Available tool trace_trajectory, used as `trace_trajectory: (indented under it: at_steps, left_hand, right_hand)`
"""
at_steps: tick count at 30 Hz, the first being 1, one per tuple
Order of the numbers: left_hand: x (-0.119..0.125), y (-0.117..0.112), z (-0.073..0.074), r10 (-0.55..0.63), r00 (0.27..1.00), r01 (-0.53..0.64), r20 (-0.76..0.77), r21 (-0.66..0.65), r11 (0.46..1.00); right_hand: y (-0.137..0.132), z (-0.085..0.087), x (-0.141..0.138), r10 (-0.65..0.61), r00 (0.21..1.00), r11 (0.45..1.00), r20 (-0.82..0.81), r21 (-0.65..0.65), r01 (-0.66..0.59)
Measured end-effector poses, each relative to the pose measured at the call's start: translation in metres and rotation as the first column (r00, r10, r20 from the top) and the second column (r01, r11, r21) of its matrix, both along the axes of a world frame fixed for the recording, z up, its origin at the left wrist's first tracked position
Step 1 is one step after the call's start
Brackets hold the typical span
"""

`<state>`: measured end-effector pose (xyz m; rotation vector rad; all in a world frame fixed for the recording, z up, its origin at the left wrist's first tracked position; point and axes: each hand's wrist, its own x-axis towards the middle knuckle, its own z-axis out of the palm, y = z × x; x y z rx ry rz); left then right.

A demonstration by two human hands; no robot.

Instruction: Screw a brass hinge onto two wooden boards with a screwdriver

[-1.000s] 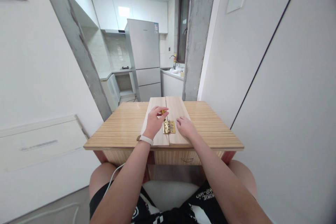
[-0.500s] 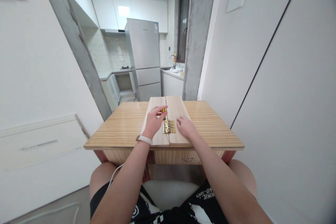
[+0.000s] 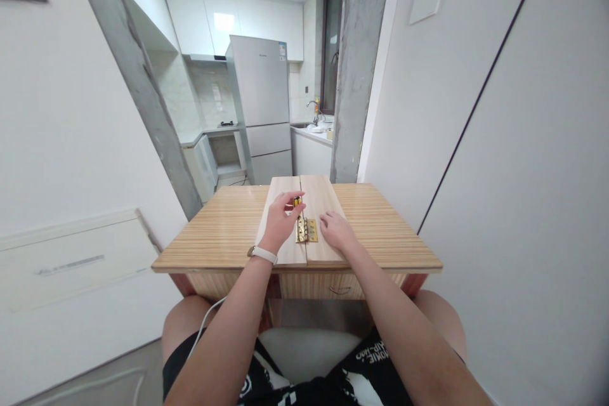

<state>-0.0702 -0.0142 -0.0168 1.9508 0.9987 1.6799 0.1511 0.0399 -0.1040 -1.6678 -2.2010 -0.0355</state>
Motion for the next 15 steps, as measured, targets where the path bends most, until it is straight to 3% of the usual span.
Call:
trace_trajectory:
  at_steps: [3,10,15]
  left_hand:
    - [-0.0009,-0.0014,0.0019,0.02,0.999,-0.019,-0.035,0.033,0.999]
    - [-0.0026,0.0024,-0.0014,-0.134,0.991,0.134,0.0,-0.05,0.99]
    - [-0.0032,0.0024,-0.0022,0.015,0.999,-0.014,0.034,-0.015,1.0]
  right_hand:
    - [-0.0003,0.0,0.0001,-0.006,1.0,1.0,-0.003,0.01,0.006]
    - [-0.0008,0.0005,0.0006,-0.003,1.0,1.0,0.002,0.004,0.003]
    - [-0.0011,0.0005,0.0002,-0.009,1.0,1.0,-0.005,-0.002,0.009]
